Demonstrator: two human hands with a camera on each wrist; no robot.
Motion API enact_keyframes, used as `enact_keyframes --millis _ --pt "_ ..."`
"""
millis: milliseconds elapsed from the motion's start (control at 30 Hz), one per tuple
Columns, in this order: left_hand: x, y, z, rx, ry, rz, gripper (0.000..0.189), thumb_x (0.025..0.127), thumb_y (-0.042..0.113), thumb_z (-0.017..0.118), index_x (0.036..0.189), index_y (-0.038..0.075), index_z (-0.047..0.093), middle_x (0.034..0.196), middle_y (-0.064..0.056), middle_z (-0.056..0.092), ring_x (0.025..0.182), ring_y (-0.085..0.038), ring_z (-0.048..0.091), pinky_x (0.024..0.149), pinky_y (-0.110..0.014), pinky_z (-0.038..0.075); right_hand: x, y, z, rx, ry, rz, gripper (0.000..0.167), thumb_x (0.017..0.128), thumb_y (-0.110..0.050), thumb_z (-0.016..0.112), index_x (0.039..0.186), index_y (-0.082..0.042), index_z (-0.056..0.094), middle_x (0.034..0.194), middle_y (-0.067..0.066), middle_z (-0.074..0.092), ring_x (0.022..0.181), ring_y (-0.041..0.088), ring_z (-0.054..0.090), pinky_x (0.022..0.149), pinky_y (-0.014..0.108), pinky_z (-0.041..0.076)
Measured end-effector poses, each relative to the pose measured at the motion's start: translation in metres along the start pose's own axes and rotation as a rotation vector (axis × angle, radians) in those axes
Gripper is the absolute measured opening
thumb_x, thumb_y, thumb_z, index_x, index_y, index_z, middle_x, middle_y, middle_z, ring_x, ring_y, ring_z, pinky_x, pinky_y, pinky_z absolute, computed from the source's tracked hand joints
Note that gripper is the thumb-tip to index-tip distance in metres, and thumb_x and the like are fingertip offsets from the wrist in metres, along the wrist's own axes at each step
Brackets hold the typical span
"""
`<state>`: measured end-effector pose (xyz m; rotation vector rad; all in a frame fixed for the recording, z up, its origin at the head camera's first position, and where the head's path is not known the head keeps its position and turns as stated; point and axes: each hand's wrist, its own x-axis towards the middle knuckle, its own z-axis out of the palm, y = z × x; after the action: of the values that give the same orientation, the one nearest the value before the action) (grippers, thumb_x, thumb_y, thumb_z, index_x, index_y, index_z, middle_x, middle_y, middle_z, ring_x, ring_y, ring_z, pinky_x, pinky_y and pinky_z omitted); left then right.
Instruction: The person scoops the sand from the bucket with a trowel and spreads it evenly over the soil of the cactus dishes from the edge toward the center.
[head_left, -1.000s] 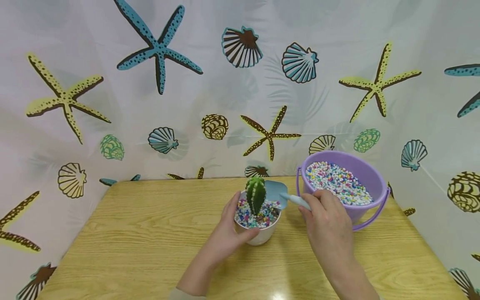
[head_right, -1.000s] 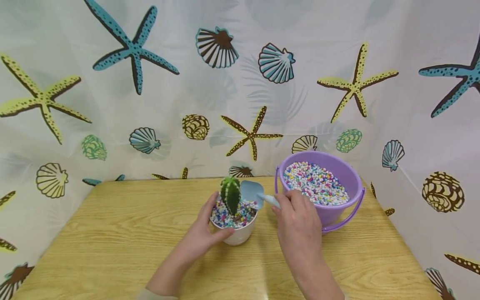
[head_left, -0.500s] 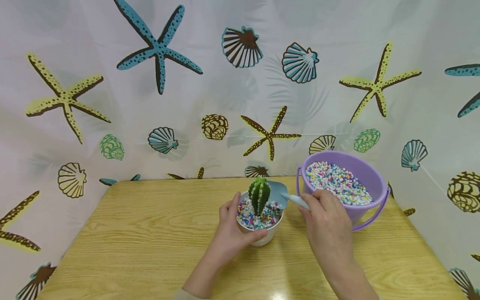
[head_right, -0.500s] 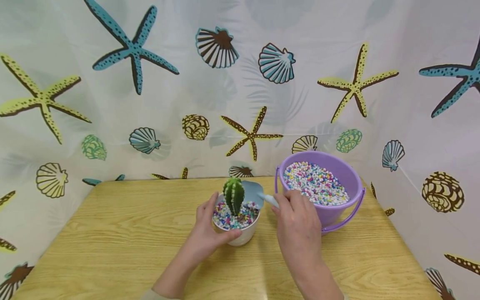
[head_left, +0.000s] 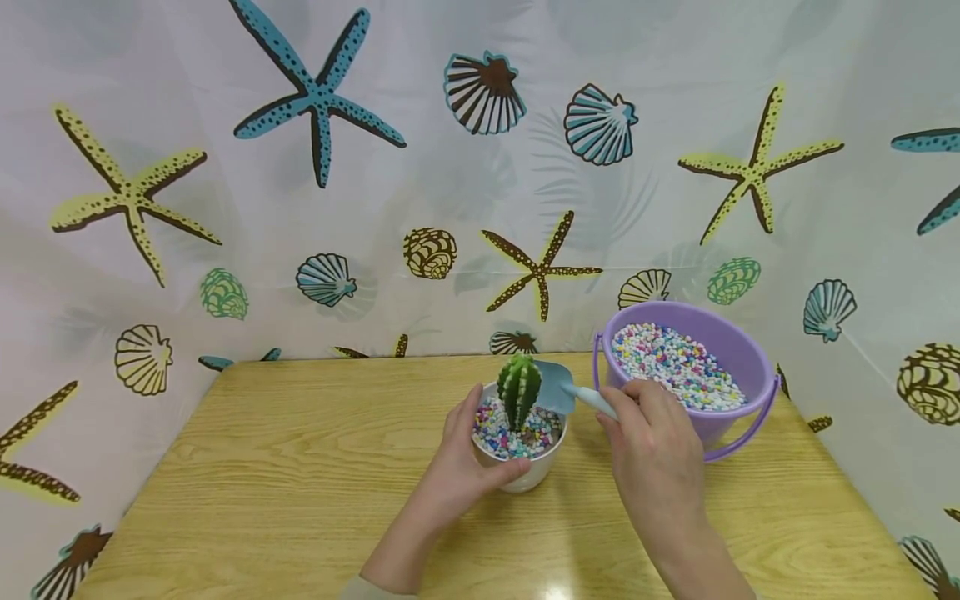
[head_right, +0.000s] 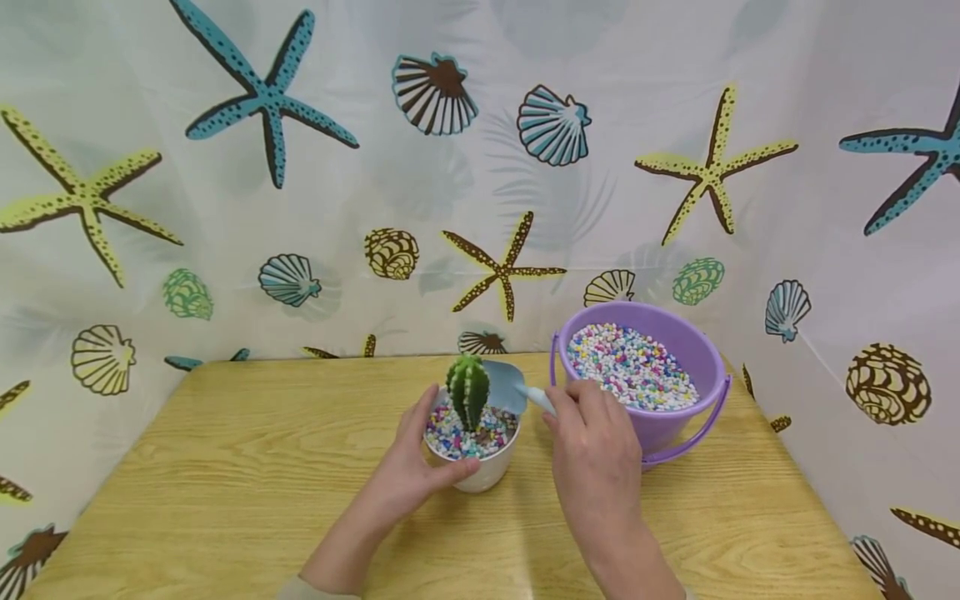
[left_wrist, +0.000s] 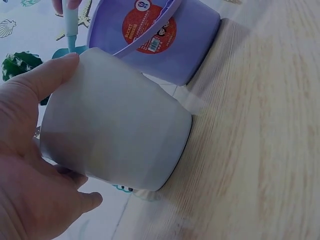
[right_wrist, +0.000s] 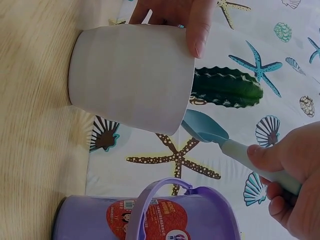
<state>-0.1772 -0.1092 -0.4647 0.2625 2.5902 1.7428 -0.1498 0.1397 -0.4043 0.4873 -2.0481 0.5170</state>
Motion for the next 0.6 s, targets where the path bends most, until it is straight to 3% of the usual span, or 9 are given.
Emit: enact_keyframes --millis 600 --pt "0.0003 0.0011 0.0021 0.029 0.039 -0.014 0.135 0.081 0.041 0.101 0.178 0.013 0.012 0.177 -0.023 0.016 0.156 -0.054 0.033 0.124 -0.070 0.032 0.0044 0.0071 -0.0061 -0.021 -0.007 0.017 0.032 0.085 0.003 0.093 0.113 0.004 0.080 0.106 0.018 0.069 0.089 0.037 0.069 0.078 0.049 0.061"
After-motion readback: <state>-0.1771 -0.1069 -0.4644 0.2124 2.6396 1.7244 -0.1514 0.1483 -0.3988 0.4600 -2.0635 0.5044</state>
